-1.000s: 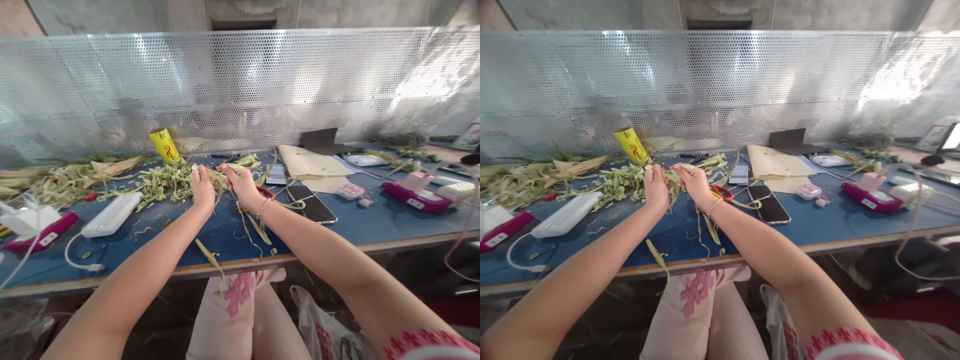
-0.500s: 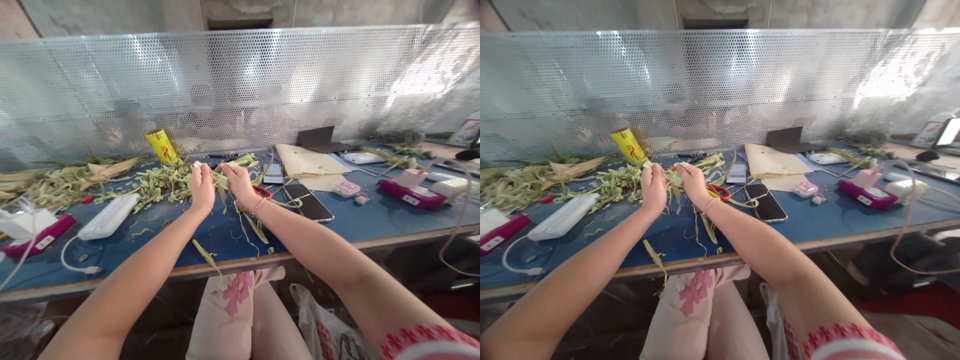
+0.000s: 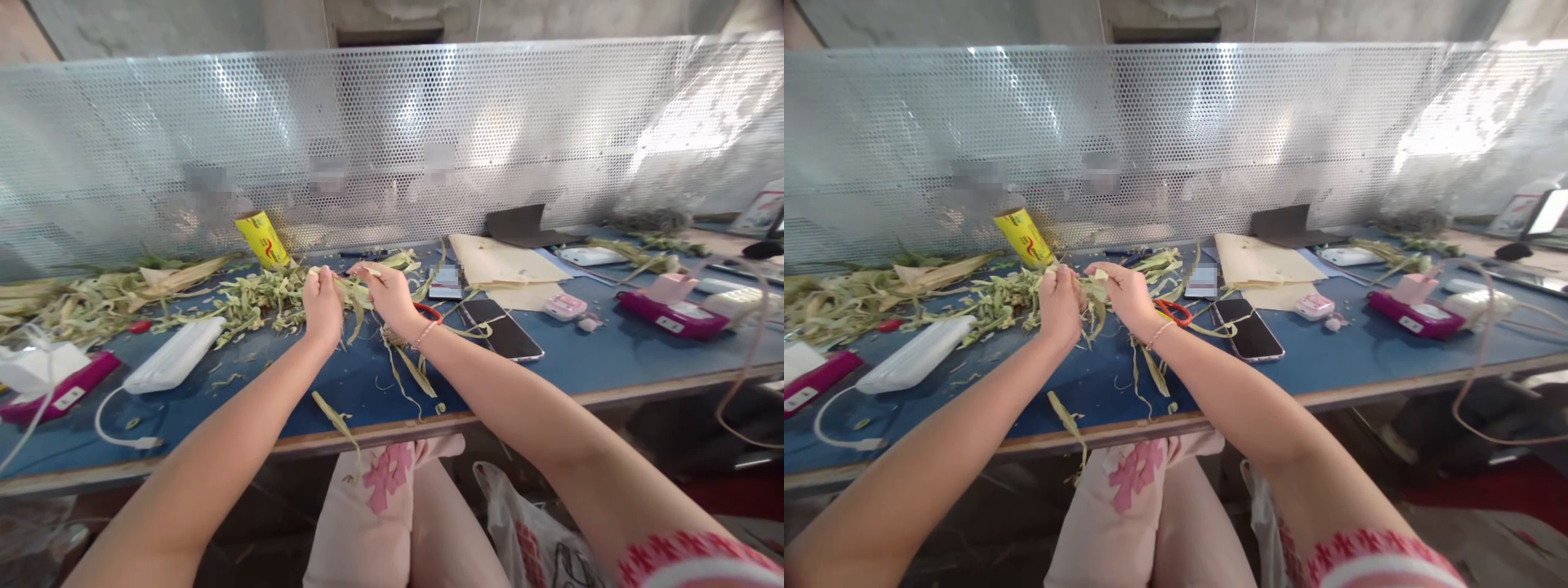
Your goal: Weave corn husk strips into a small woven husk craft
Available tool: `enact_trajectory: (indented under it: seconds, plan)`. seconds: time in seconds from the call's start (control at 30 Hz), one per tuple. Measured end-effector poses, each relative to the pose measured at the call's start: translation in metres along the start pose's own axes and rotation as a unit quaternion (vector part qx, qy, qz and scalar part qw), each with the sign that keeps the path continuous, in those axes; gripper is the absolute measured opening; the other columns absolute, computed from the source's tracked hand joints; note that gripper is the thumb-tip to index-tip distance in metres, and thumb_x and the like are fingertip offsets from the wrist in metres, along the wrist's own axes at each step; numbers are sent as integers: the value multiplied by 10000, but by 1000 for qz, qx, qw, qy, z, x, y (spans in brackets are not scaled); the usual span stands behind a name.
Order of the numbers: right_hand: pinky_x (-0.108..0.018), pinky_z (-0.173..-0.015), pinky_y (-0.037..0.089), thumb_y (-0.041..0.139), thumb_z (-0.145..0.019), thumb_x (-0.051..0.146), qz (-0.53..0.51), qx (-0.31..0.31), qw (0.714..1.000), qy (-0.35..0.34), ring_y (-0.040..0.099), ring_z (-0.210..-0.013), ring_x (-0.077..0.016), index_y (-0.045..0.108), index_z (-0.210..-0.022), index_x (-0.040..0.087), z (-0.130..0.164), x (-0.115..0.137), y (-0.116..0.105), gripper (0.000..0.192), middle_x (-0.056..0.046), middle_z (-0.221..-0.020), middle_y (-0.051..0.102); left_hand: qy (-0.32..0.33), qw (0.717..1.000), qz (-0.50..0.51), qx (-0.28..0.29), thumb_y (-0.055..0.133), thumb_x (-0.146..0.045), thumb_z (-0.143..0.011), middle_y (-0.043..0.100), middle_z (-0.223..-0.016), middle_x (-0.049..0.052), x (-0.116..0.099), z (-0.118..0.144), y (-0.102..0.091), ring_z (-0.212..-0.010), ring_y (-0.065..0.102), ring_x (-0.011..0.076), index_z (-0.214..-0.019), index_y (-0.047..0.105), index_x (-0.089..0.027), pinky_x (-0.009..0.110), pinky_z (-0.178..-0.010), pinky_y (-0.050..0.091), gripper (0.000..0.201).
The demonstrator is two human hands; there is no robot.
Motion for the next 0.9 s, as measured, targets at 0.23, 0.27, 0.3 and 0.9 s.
enact_trajectory:
  seconds: [0.23, 0.27, 0.3, 0.9]
  plan:
    - [-252, -809, 436, 367, -782, 145, 89, 49, 986, -130, 606, -852, -129, 677, -890, 196, 6, 18, 2, 332, -18, -890, 675, -24, 994, 92, -56, 386, -523, -808, 254, -464, -78, 3, -5, -5, -347, 268, 57, -709, 393, -212, 219, -364, 214, 327]
    - [-256, -822, 435, 369, -781, 143, 90, 46, 987, -127, 608, -872, -131, 678, -890, 198, 5, 17, 2, 332, -17, -897, 677, -28, 994, 92, -58, 386, -520, -810, 257, -462, -79, 4, -6, -6, -346, 273, 56, -712, 392, -212, 215, -362, 217, 323]
    - [-258, -829, 434, 375, -781, 144, 89, 45, 987, -124, 609, -883, -133, 678, -891, 200, 5, 16, 2, 327, -16, -902, 678, -31, 994, 90, -61, 384, -516, -812, 259, -461, -78, 5, -7, -7, -345, 279, 56, -716, 393, -212, 213, -361, 221, 319]
    - [-183, -498, 354, 435, -780, 234, 46, -8, 999, 10, 447, -520, -63, 679, -844, 132, -4, -1, -7, 272, 9, -617, 571, 47, 995, 82, -34, 461, -517, -779, 256, -457, -74, -3, -10, -11, -366, 300, 64, -682, 431, -200, 209, -386, 220, 333]
Point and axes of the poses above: each hand's wrist, its own z-axis away from the middle knuckle, its own y-axis out of the palm, x = y × z, the point moved 5 cm from there along -z, towards the middle knuckle
